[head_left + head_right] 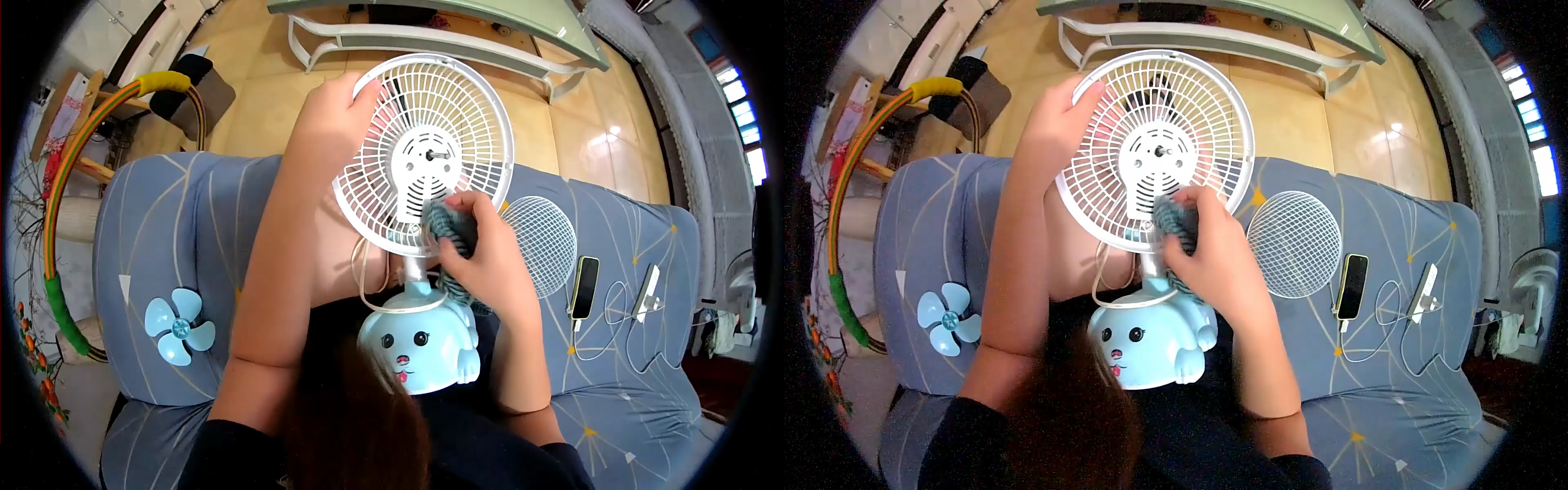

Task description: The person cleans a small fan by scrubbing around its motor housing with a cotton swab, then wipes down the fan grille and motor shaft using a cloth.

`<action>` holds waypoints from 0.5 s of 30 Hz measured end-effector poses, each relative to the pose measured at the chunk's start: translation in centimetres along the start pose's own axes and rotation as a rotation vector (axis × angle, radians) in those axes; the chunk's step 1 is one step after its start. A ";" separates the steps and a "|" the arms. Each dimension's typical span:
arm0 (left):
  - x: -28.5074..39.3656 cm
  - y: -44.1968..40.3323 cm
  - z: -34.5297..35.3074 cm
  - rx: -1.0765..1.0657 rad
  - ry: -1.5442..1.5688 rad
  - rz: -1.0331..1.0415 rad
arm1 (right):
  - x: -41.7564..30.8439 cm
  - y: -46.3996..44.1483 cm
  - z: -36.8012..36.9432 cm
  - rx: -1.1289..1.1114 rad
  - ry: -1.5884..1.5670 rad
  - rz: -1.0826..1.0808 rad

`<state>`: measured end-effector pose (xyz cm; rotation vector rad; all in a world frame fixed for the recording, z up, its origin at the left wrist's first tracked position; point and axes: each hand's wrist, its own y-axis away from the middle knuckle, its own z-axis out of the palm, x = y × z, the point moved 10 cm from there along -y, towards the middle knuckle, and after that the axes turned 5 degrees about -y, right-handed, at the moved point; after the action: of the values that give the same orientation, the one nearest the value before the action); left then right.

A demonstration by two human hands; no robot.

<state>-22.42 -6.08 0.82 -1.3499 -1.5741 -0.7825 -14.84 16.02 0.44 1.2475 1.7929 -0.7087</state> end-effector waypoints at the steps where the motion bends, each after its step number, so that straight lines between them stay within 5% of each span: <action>1: -0.6 -0.4 0.5 -0.025 0.001 -0.011 | 0.9 -0.1 0.0 -0.045 -0.034 0.094; 7: -4.4 -2.0 2.2 -0.044 0.016 -0.169 | 0.6 -0.1 -9.0 0.279 -0.346 0.041; 10: -3.9 -2.5 2.1 -0.056 -0.075 -0.161 | -0.3 0.0 -13.3 0.421 -0.229 -0.098; 15: -5.3 -3.2 2.7 -0.098 -0.058 -0.177 | 0.5 -3.7 -11.8 0.283 -0.146 -0.098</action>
<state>-26.14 -6.47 -4.81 -1.3259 -1.7376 -0.9459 -22.00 24.45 5.95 1.2589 1.6836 -1.1114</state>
